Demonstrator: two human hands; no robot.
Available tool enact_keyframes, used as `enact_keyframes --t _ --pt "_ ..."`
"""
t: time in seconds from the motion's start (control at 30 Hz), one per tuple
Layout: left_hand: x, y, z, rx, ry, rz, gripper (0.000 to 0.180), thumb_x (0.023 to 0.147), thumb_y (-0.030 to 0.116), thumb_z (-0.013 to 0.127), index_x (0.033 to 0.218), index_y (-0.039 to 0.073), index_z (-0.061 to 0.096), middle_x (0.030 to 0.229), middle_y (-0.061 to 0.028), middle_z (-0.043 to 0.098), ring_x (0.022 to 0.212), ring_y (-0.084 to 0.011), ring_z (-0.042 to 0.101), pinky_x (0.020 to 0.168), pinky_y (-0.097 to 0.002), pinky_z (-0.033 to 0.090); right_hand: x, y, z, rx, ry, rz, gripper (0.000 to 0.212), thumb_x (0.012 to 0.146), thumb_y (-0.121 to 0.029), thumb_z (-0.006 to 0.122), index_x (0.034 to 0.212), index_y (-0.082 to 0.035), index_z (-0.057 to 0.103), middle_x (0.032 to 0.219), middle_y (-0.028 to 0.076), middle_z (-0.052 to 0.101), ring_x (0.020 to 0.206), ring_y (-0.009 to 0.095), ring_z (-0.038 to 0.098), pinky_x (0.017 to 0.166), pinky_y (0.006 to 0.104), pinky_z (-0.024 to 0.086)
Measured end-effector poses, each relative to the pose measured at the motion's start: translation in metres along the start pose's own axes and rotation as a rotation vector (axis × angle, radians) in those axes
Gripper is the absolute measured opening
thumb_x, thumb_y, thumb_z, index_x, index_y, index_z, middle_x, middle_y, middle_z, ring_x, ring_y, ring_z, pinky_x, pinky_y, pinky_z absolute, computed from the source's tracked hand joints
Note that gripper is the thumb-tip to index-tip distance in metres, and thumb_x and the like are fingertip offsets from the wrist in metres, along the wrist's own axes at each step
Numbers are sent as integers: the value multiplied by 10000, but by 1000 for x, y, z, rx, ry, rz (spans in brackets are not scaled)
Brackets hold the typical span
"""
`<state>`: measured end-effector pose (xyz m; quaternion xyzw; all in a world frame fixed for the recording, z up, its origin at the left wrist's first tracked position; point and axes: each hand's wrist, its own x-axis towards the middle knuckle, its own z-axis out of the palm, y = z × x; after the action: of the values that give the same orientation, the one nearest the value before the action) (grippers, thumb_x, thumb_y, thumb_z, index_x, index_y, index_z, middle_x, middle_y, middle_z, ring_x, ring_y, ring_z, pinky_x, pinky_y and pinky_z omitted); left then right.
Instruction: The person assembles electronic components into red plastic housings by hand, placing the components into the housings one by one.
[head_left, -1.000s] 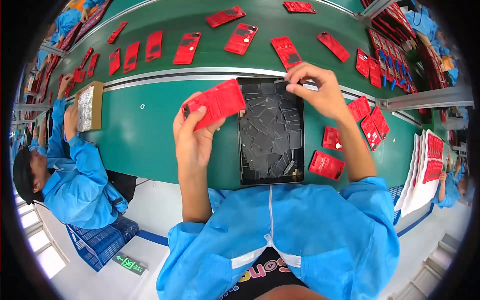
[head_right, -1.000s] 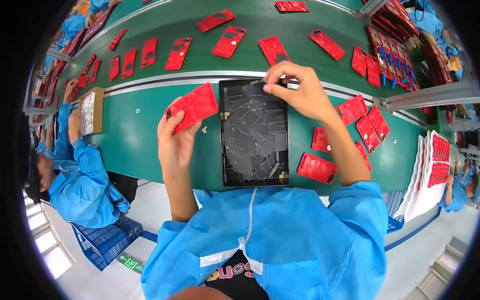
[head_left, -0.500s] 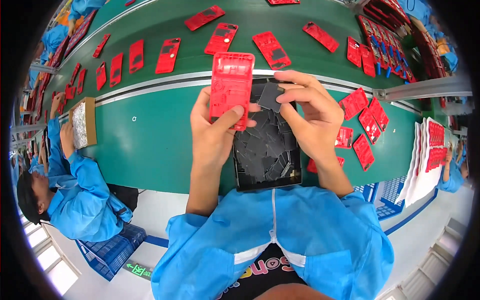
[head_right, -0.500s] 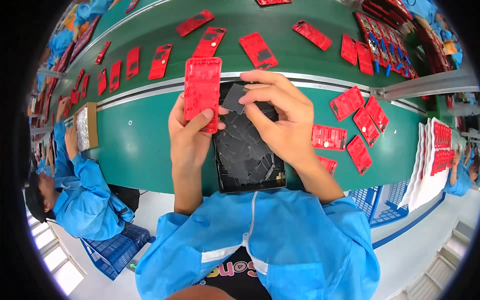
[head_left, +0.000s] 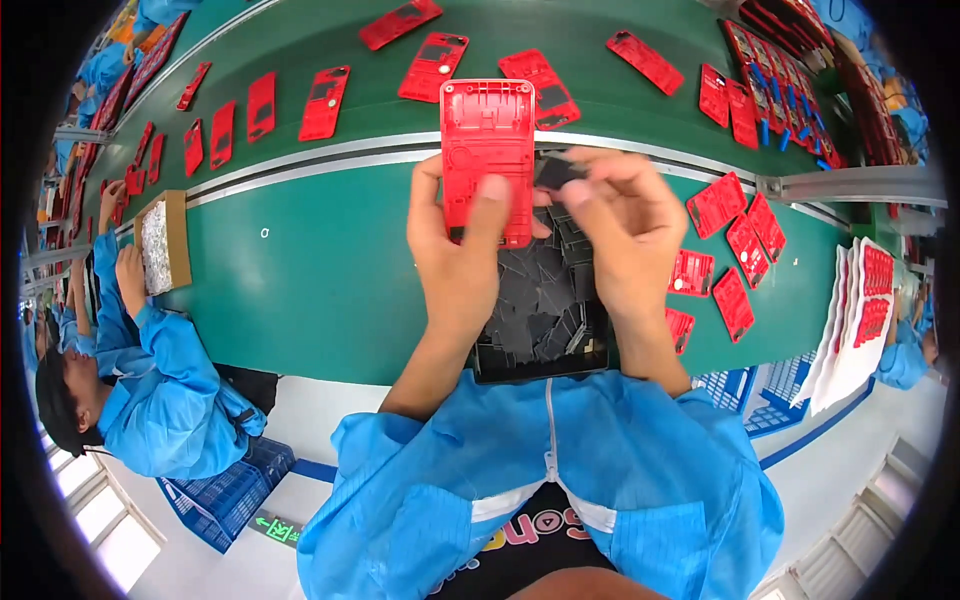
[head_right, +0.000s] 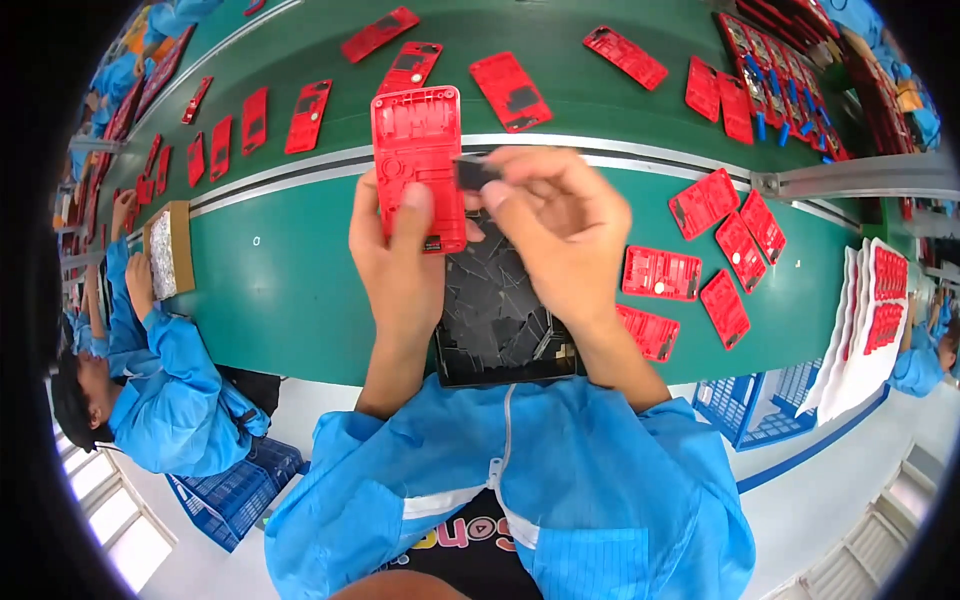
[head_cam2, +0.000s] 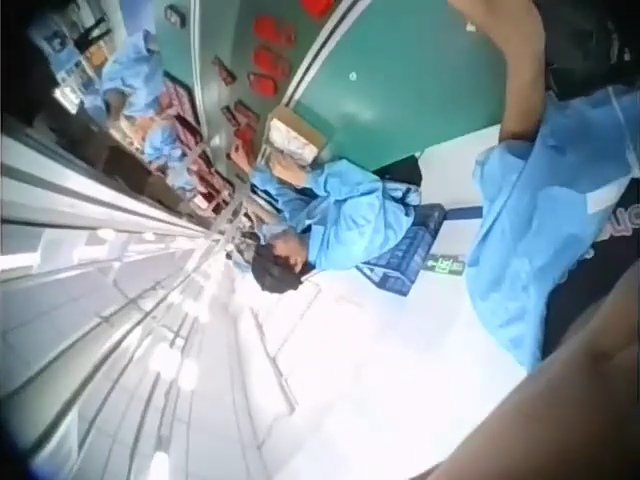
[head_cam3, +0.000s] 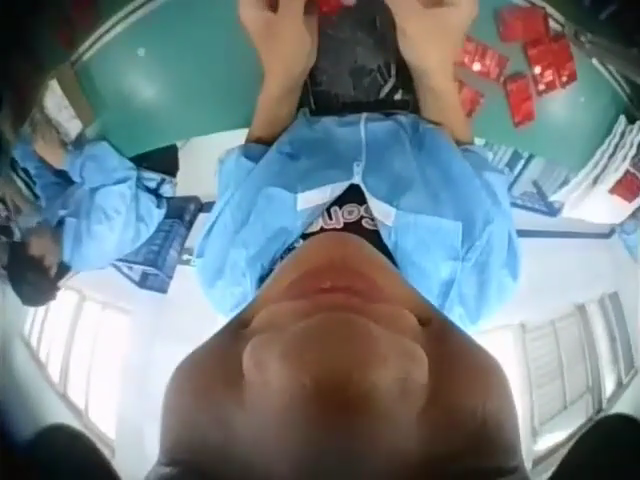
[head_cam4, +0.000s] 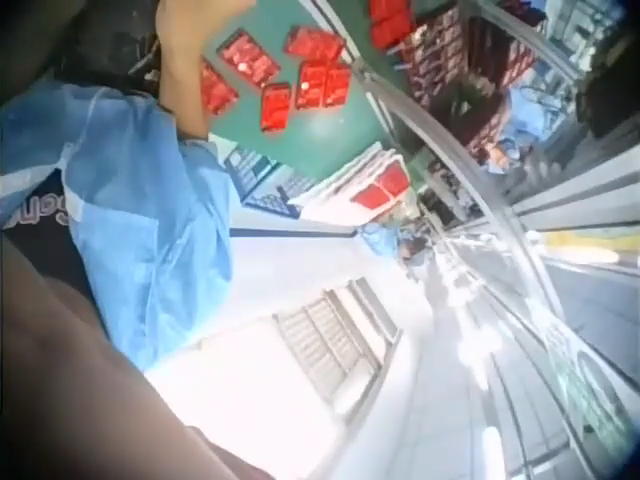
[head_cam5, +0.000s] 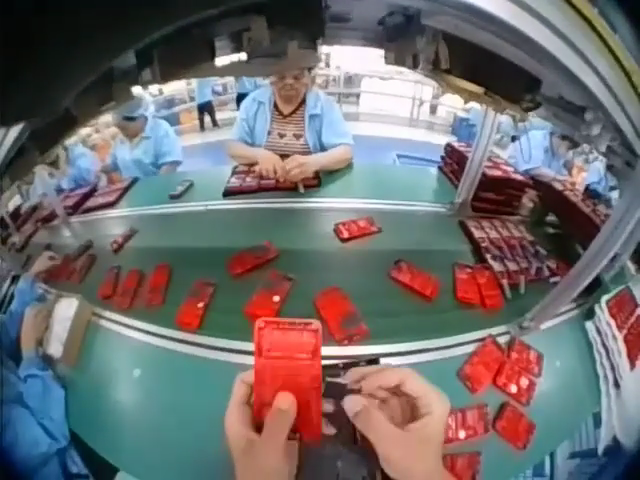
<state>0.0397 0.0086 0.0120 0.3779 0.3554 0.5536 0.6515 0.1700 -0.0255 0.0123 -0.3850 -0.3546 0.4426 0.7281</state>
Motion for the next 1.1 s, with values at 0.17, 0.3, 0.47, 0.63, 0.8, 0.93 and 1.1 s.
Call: enact_keyframes --t 0.17,0.3,0.47,0.63,0.8,0.93,1.1 --pt "1 1 -21 -265 -76 -47 250 1053 148 466 1234 -20 501 1094 -198 681 971 -265 704 759 -400 597 6 -22 -11 -69 -61 -95 192 917 111 646 1105 79 627 1028 123 671 829 152 717 752 253 587" --pt "3 -2 -14 -94 92 -6 248 1051 100 496 1258 -35 510 1097 -159 693 996 -226 696 828 -376 590 5 -31 1 -285 -84 -27 229 884 116 695 1103 78 642 941 98 684 735 114 695 660 214 562" --pt "-5 0 -15 -27 9 63 281 1018 40 615 1270 -54 537 1183 -176 712 1071 -158 673 927 -284 523 4 -25 2 -219 -4 67 195 849 133 730 1013 70 645 892 102 704 762 134 721 656 219 572" --pt "-8 2 -16 -40 -26 54 288 998 -6 622 1268 -57 536 1183 -191 712 1089 -172 677 937 -284 529 4 -31 10 -197 40 100 167 855 127 726 995 68 655 899 112 720 790 153 737 686 234 591" --pt "-12 8 -11 -1 -33 29 287 996 -18 619 1267 -60 537 1181 -202 712 1094 -179 678 937 -284 536 2 -28 3 -260 48 90 164 861 100 742 1005 59 674 883 105 736 789 145 740 673 224 583" --pt "-12 3 -12 21 -46 74 291 992 -25 622 1269 -61 537 1178 -214 712 1087 -182 680 931 -289 545 1 -30 6 -247 32 116 168 863 72 761 1014 44 692 860 79 738 761 106 724 591 182 507" --pt "-14 6 -10 30 -45 68 297 992 -26 623 1273 -59 534 1174 -217 713 1072 -175 682 913 -283 550 1 -20 -2 -322 15 46 141 851 76 771 976 34 723 831 37 702 638 14 599 531 156 386"
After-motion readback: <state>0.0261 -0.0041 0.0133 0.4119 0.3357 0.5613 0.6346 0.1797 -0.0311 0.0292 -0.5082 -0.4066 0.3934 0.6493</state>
